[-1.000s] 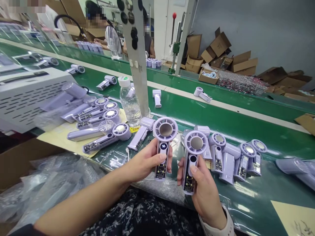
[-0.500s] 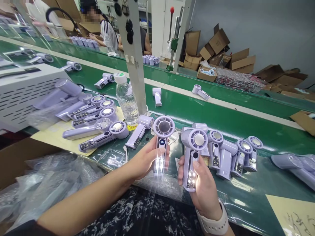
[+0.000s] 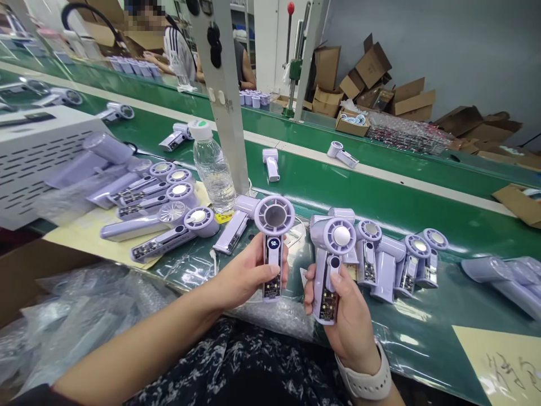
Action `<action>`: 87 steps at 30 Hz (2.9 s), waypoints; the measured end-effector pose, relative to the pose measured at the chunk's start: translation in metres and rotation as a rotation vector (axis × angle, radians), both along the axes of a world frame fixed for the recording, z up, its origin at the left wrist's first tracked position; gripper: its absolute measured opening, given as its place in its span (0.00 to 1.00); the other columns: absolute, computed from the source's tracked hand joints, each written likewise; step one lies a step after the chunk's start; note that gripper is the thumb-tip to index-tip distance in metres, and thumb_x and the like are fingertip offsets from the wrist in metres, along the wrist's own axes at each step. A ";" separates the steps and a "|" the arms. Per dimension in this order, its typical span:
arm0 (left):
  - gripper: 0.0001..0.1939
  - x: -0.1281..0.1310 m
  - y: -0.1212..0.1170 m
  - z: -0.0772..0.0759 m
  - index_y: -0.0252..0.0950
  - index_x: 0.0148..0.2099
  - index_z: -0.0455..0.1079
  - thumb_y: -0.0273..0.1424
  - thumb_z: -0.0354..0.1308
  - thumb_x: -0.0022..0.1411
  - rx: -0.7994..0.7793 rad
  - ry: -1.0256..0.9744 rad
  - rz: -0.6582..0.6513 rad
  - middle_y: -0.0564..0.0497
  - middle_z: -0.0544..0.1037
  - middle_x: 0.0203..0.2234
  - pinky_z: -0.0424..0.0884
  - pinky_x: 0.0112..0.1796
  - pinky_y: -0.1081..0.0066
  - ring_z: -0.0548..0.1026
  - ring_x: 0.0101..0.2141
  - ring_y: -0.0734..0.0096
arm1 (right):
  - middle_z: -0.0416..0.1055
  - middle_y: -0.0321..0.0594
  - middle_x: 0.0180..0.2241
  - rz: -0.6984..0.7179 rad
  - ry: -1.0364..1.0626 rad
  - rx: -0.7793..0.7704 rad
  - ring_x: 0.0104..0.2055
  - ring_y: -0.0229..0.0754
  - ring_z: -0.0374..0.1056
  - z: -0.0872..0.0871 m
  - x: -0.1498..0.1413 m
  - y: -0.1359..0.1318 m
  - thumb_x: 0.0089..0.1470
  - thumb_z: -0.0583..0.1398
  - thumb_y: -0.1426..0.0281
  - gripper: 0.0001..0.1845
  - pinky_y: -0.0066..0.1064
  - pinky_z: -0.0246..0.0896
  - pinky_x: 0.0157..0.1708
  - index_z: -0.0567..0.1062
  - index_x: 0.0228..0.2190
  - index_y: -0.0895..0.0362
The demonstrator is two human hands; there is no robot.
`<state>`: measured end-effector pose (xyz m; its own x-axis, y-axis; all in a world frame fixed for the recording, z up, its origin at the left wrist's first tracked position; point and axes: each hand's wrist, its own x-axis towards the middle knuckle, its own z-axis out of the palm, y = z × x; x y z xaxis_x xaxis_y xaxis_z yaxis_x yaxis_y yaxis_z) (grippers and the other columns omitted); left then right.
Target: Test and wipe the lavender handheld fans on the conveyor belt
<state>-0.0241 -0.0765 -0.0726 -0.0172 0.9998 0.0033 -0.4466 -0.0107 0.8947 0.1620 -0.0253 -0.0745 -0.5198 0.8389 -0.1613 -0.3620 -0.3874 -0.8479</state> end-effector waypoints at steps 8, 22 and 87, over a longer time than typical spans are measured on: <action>0.20 0.001 -0.002 0.004 0.38 0.46 0.61 0.39 0.66 0.61 0.051 0.015 -0.087 0.53 0.73 0.32 0.69 0.34 0.70 0.72 0.31 0.71 | 0.74 0.38 0.35 0.015 0.001 -0.012 0.25 0.35 0.69 0.000 0.001 -0.001 0.59 0.64 0.56 0.15 0.25 0.67 0.23 0.76 0.37 0.56; 0.34 0.003 0.001 0.007 0.40 0.52 0.56 0.43 0.73 0.53 -0.154 0.186 0.037 0.49 0.77 0.40 0.75 0.34 0.66 0.79 0.32 0.65 | 0.80 0.43 0.34 0.051 0.114 -0.104 0.27 0.39 0.74 -0.002 0.006 -0.002 0.59 0.62 0.45 0.27 0.28 0.74 0.27 0.81 0.37 0.57; 0.47 0.001 -0.002 0.029 0.36 0.70 0.59 0.38 0.74 0.53 -0.084 0.145 -0.059 0.36 0.77 0.54 0.75 0.45 0.62 0.80 0.48 0.54 | 0.82 0.41 0.32 -0.212 0.004 0.035 0.30 0.46 0.76 0.016 0.014 0.005 0.46 0.74 0.61 0.31 0.37 0.75 0.32 0.77 0.51 0.52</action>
